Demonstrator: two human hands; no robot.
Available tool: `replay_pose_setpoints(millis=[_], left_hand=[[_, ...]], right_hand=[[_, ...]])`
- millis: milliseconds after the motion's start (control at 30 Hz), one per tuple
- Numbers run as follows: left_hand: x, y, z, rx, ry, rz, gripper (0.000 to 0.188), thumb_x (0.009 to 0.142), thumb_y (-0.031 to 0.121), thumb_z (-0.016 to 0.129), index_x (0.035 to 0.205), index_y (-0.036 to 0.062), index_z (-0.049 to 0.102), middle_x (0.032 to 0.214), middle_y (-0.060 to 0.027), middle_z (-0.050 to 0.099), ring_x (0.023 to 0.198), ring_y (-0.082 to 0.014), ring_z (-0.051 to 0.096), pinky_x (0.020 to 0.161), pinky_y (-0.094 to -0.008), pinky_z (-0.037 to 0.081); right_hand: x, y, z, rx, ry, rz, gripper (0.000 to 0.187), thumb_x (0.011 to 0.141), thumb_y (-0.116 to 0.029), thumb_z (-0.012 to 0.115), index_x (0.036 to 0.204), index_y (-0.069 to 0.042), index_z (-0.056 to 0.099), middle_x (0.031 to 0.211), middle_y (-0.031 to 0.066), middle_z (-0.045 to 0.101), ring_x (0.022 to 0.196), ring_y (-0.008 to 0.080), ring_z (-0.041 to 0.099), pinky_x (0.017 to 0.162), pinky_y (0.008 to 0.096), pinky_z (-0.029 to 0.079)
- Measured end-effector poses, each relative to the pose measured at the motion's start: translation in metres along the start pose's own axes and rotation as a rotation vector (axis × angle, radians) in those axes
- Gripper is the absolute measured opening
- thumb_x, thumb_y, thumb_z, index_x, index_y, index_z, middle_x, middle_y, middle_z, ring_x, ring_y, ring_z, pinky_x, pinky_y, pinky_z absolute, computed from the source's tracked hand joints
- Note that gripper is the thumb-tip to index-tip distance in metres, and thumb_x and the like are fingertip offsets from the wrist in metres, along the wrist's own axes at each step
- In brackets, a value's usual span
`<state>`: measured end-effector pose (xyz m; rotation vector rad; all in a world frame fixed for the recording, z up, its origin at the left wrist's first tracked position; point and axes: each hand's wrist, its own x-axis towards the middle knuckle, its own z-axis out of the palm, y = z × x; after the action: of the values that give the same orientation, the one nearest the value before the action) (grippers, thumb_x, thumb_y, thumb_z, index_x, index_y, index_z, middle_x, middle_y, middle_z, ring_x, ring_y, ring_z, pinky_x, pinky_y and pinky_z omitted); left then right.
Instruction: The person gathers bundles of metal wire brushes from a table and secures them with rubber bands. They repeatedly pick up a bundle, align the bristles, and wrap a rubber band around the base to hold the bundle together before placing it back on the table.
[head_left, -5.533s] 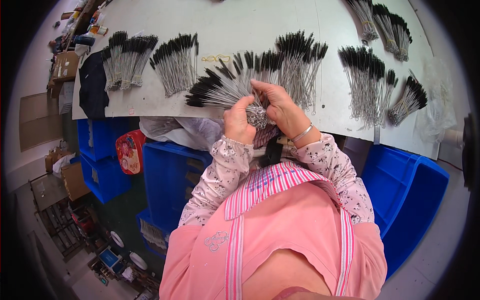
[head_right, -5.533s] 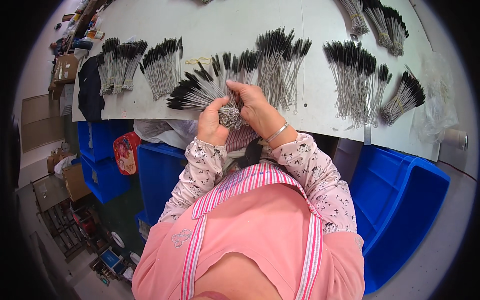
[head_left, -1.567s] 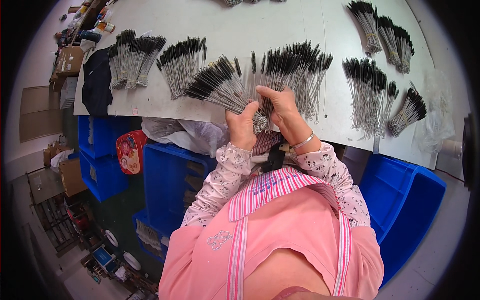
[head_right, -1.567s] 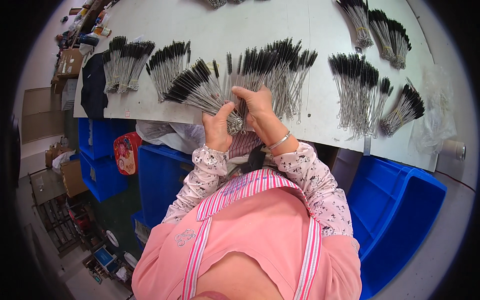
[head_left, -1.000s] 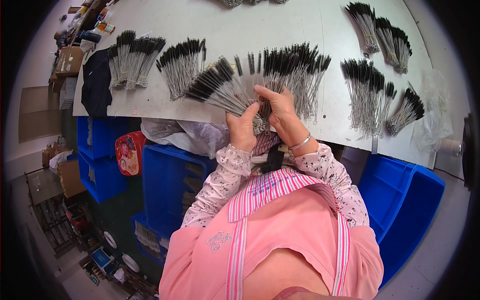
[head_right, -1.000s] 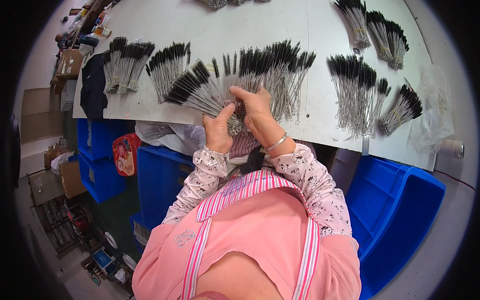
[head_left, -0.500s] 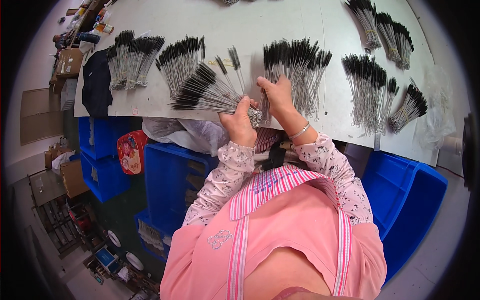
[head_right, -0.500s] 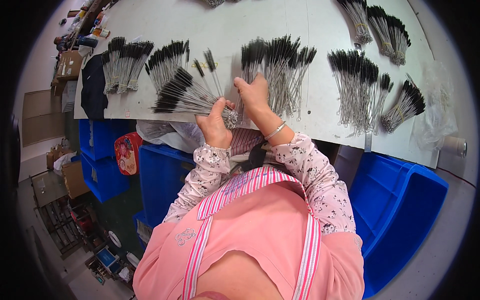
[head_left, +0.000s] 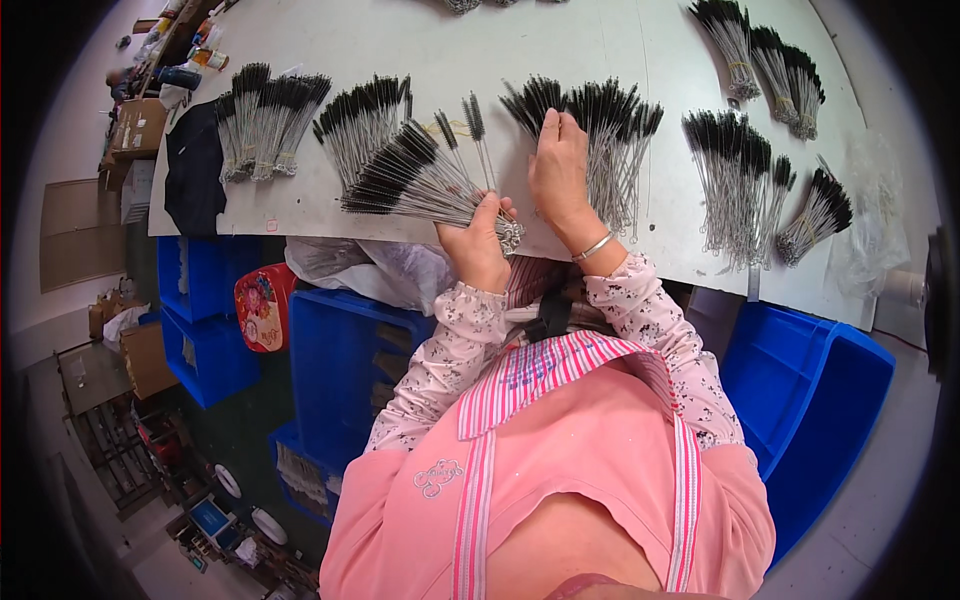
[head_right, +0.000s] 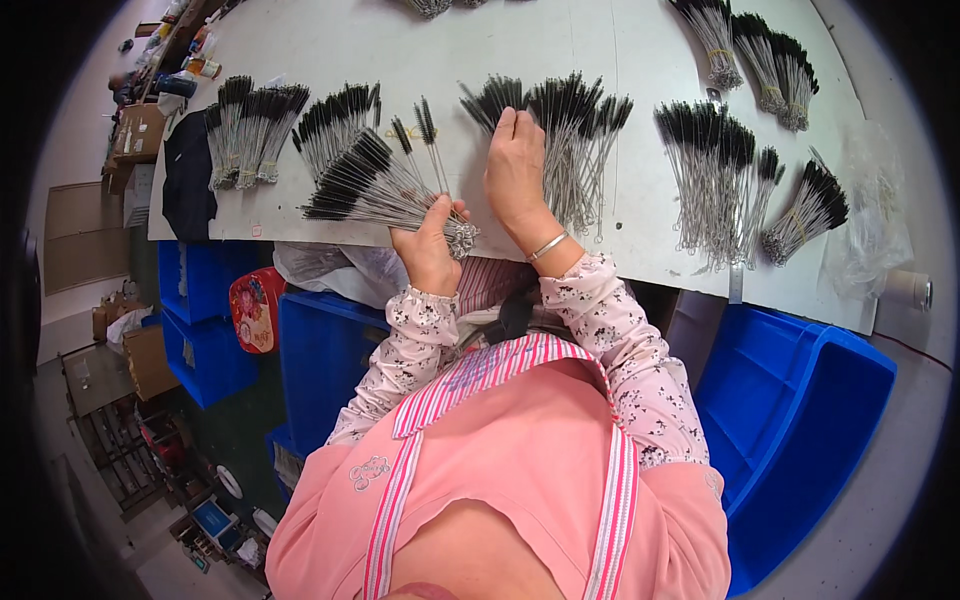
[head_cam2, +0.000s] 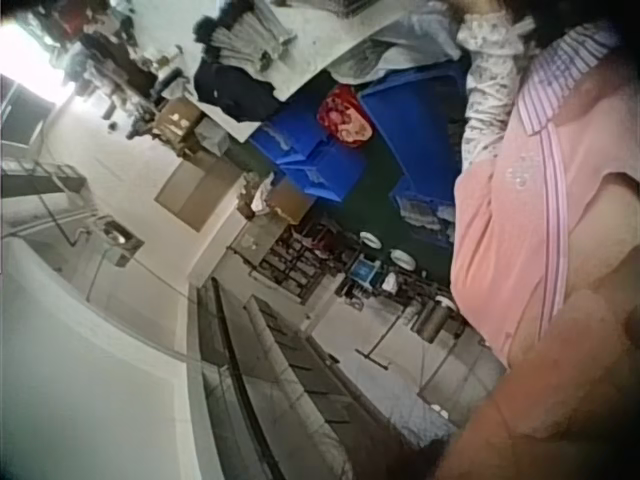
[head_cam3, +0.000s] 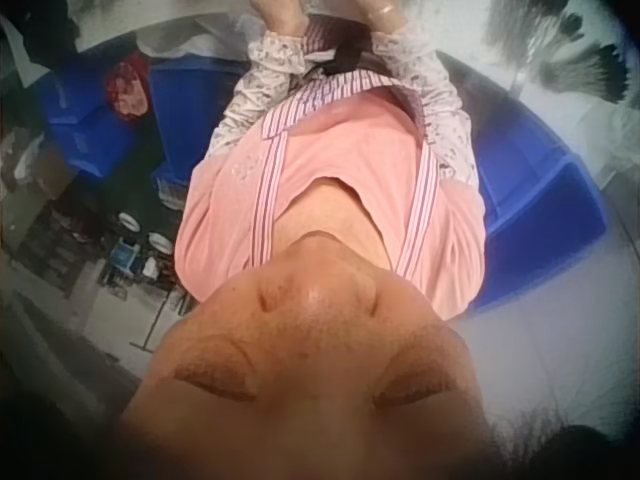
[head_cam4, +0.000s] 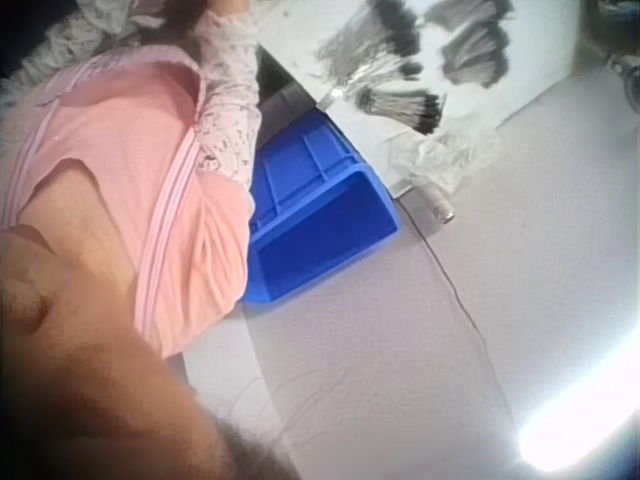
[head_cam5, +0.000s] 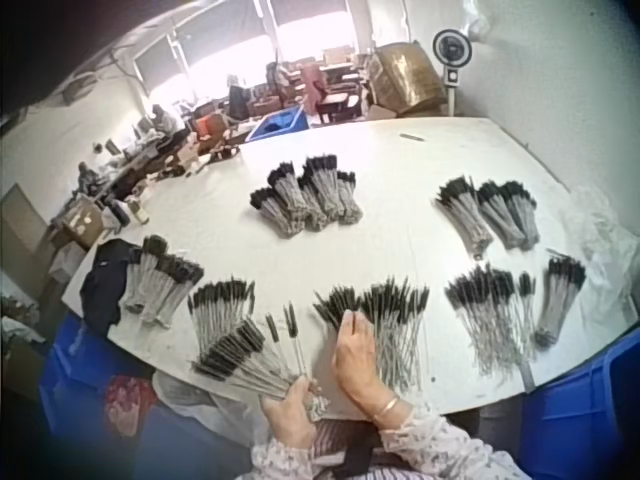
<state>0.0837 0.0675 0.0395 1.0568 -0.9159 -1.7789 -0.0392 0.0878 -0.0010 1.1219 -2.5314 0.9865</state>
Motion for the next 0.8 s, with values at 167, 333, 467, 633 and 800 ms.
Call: replay_pose_setpoints(millis=[167,333,467,633,800], left_hand=[[-0.002,-0.006,-0.003,0.046,-0.009,0.004,0.023,0.079,-0.009,0.060,0.098,-0.0016,0.049,0.082,-0.0098,0.058,0.065,-0.0214,0.062,0.055,-0.0322,0.053],[-0.005,-0.010,-0.002,0.053,-0.052,0.029,0.031,0.078,-0.010,0.060,0.105,-0.0018,0.046,0.088,-0.0095,0.058,0.067,-0.0192,0.061,0.057,-0.0301,0.052],[-0.007,-0.014,0.001,0.086,-0.067,0.089,0.033,0.078,-0.010,0.060,0.108,-0.0025,0.047,0.092,-0.0096,0.058,0.067,-0.0184,0.061,0.058,-0.0293,0.051],[-0.009,-0.014,-0.001,0.091,-0.089,-0.042,0.038,0.076,-0.012,0.062,0.111,-0.0015,0.052,0.097,-0.0065,0.061,0.083,-0.0163,0.060,0.073,-0.0279,0.050],[-0.020,-0.009,0.012,0.069,-0.093,0.011,0.028,0.078,-0.011,0.059,0.103,-0.0039,0.049,0.087,-0.0089,0.059,0.068,-0.0180,0.059,0.061,-0.0302,0.051]], right_hand=[[-0.001,-0.007,-0.015,0.267,0.083,-0.004,0.036,0.077,-0.008,0.067,0.109,0.006,0.058,0.113,0.0212,0.056,0.103,0.0337,0.054,0.087,0.0377,0.045],[-0.011,-0.022,-0.033,0.491,0.083,0.078,0.019,0.079,-0.014,0.068,0.089,0.002,0.065,0.092,0.0138,0.063,0.085,0.0278,0.061,0.074,0.0352,0.048],[-0.023,-0.025,-0.033,0.594,-0.146,0.224,0.019,0.079,-0.015,0.068,0.086,0.003,0.065,0.088,0.0133,0.064,0.071,0.0234,0.063,0.063,0.0322,0.049],[-0.021,-0.025,-0.042,0.668,-0.067,0.391,0.018,0.084,-0.016,0.062,0.086,0.002,0.064,0.064,0.0104,0.061,0.055,0.0168,0.059,0.054,0.0309,0.047],[-0.024,-0.015,-0.038,0.729,-0.227,0.402,0.017,0.084,-0.015,0.063,0.084,0.002,0.063,0.066,0.0078,0.062,0.052,0.0125,0.058,0.051,0.0263,0.045]])
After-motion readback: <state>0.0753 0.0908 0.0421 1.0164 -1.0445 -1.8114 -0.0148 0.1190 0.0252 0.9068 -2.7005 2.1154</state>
